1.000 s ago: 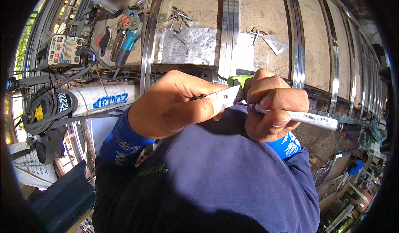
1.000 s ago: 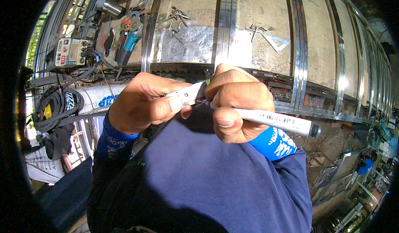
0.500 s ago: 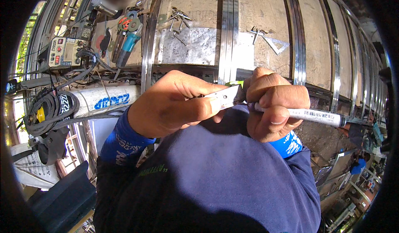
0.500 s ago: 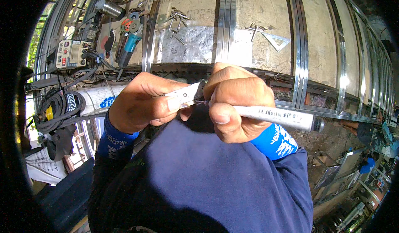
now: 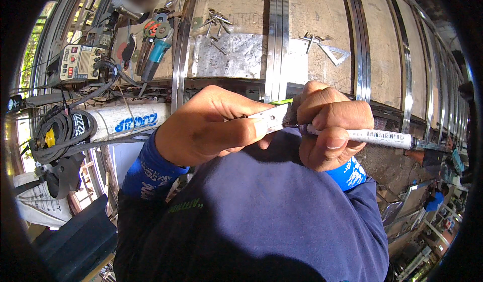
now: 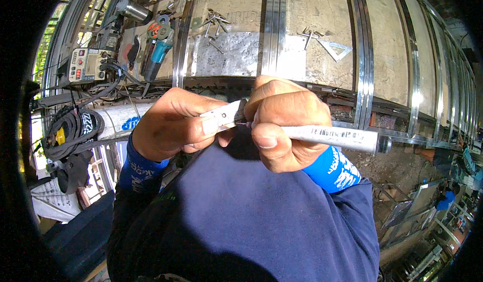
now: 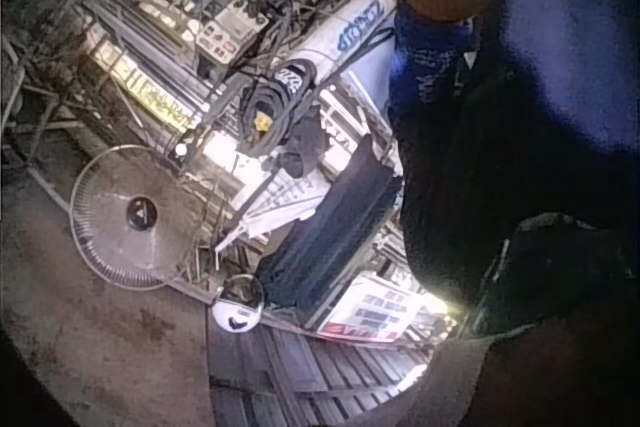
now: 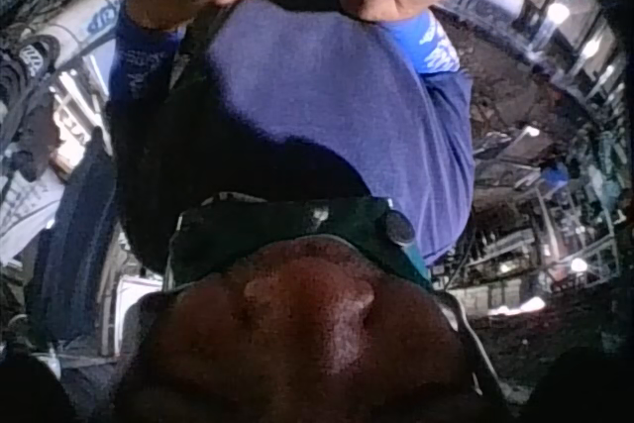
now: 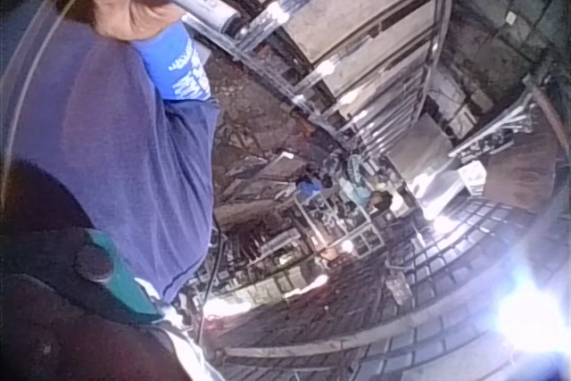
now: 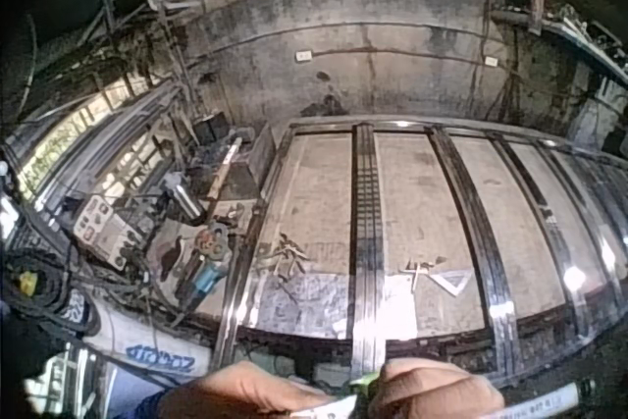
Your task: The person measures and marks a metal frame using a tape measure, a speed square, and a marker. They repeatedly measure distances, align the square, and draw lines on the metal surface to prepare for cutting or assembly.
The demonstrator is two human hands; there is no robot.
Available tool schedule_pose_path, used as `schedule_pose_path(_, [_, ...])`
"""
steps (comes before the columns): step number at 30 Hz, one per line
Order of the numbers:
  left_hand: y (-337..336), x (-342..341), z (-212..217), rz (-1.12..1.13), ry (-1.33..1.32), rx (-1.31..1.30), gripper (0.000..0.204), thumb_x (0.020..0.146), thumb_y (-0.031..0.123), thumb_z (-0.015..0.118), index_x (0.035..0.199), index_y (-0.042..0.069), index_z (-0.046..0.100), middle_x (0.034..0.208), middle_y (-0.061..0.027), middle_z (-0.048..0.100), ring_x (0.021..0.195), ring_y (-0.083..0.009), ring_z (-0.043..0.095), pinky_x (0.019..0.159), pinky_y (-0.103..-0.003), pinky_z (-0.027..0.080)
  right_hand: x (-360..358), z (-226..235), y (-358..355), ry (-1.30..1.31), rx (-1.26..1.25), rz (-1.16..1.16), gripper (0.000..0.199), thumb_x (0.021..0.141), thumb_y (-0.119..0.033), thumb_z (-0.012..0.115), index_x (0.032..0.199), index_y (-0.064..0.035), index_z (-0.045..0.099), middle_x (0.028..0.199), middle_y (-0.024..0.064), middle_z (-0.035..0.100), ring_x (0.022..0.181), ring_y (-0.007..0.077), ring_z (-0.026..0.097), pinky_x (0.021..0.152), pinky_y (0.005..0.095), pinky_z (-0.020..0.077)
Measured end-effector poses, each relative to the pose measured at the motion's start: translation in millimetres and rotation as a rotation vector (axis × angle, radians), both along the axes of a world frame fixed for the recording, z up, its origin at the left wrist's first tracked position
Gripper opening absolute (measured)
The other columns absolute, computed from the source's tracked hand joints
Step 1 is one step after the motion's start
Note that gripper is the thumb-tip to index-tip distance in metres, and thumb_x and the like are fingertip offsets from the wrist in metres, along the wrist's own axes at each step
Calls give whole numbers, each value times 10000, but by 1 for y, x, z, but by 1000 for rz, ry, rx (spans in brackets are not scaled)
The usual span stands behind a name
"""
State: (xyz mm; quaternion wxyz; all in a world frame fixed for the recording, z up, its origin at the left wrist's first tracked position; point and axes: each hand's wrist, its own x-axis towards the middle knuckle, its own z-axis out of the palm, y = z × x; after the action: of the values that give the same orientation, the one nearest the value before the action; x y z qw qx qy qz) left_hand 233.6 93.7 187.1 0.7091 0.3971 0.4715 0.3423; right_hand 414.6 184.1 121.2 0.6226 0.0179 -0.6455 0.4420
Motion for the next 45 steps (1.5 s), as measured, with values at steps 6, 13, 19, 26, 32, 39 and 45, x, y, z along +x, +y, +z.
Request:
schedule_pose_path(6, [-2, 0, -1, 5, -21, -30, 339, 949, 279, 615, 969, -37, 736, 712, 10, 632, 591, -31, 472, 527, -209, 364, -1, 1, -3, 5, -29, 12, 333, 1064, -336, 535, 959, -36, 439, 601, 101, 488, 432, 127, 378, 414, 299, 369])
schedule_pose_path(13, [-2, 2, 0, 24, 6, -67, 328, 942, 269, 624, 980, -35, 740, 723, 11, 642, 593, -33, 483, 523, -212, 370, 2, 3, -1, -25, 1, 7, 326, 1068, -334, 530, 957, -40, 442, 614, 91, 487, 440, 127, 381, 418, 302, 371])
schedule_pose_path(19, [-1, 0, -1, -4, -29, -50, 448, 949, 415, 676, 1000, -25, 739, 745, 12, 642, 604, -31, 478, 527, -210, 366, 4, 3, -6, -8, -143, 74, 353, 1054, -378, 556, 942, -63, 442, 626, 83, 478, 465, 135, 379, 446, 305, 372])
schedule_pose_path(26, [0, -2, -6, -52, -42, 3, 624, 922, 612, 682, 982, -7, 728, 729, 35, 597, 606, -25, 454, 531, -207, 340, 8, 4, -9, -30, -310, 69, 385, 1035, -438, 577, 943, -87, 446, 647, 104, 501, 490, 159, 402, 455, 301, 361])
schedule_pose_path(32, [-1, 0, -5, -35, -45, 19, 623, 927, 606, 681, 984, -13, 729, 731, 38, 598, 603, -23, 441, 527, -206, 332, 10, 7, -7, -42, -274, 88, 373, 1032, -421, 589, 934, -82, 468, 650, 122, 528, 492, 171, 429, 472, 312, 378])
schedule_pose_path(39, [-1, 1, -5, -16, -28, -5, 647, 915, 616, 693, 1017, -22, 735, 732, 32, 606, 603, -24, 445, 526, -203, 337, 6, 6, -8, -27, -266, 70, 365, 1027, -412, 603, 933, -83, 476, 643, 118, 525, 480, 173, 423, 475, 328, 382])
schedule_pose_path(45, [2, 2, -5, -48, -74, 39, 598, 942, 579, 677, 955, -17, 719, 680, 44, 551, 586, -19, 433, 511, -209, 313, 10, 6, -10, -6, -410, 158, 395, 1048, -477, 528, 925, -112, 442, 653, 76, 476, 523, 150, 371, 467, 299, 346])
